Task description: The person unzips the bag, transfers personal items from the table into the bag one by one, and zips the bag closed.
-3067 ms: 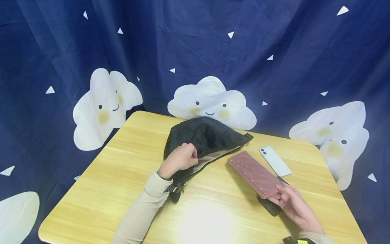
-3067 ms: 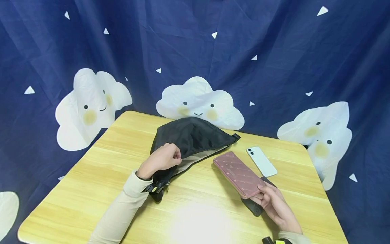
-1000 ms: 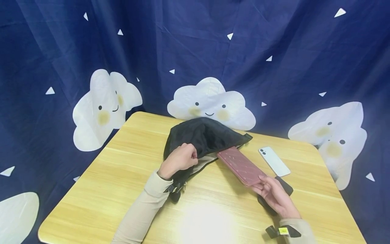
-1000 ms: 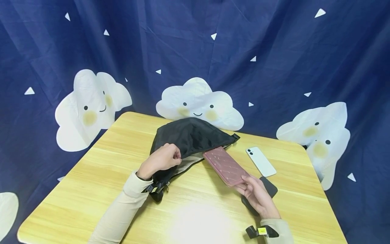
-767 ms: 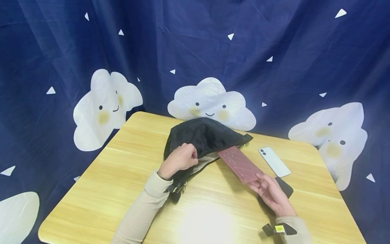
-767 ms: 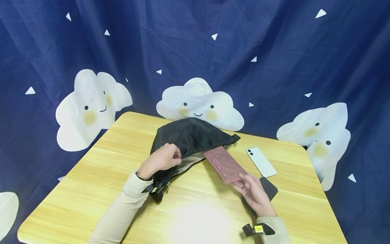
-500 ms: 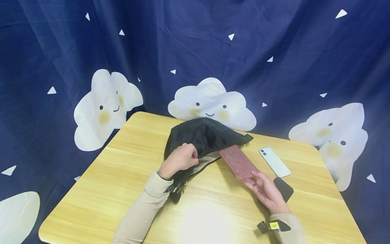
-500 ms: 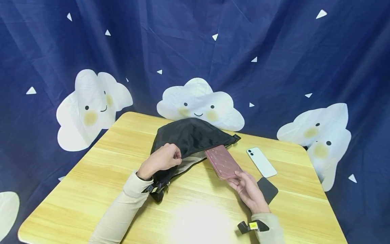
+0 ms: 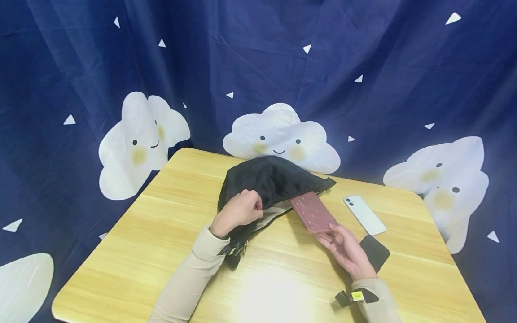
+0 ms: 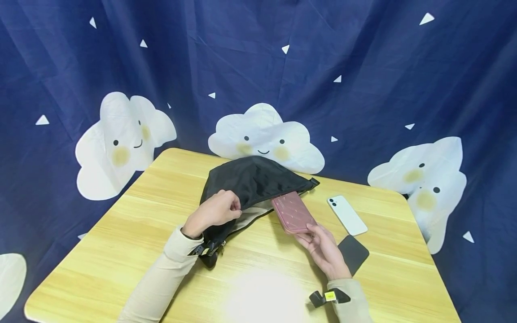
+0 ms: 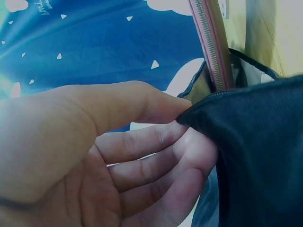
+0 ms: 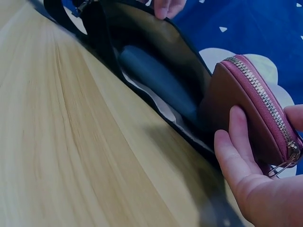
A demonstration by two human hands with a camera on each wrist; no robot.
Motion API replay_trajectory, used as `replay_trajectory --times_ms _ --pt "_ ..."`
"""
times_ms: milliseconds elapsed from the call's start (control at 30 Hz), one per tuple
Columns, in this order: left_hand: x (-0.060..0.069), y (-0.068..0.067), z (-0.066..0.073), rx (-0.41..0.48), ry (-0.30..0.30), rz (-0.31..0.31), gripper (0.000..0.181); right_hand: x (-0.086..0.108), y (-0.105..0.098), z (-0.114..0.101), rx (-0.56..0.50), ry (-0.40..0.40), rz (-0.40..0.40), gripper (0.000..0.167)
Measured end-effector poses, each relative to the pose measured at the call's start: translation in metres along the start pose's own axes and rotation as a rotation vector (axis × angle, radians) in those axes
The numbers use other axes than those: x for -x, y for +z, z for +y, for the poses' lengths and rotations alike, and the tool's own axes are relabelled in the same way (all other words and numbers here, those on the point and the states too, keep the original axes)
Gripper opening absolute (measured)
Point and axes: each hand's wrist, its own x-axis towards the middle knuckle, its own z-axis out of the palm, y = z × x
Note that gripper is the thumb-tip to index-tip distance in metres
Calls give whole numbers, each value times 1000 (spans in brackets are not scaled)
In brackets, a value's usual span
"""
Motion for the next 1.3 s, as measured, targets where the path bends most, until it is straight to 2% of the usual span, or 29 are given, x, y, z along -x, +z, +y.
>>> replay_trajectory --times_ms 533,933,1300 --pt "1 0 0 10 9 10 20 -15 14 5 4 3 88 35" --pt "1 -1 2 -3 2 16 20 -24 18 11 9 20 119 28" --pt "1 -2 2 -3 11 20 20 -31 27 17 89 36 242 24"
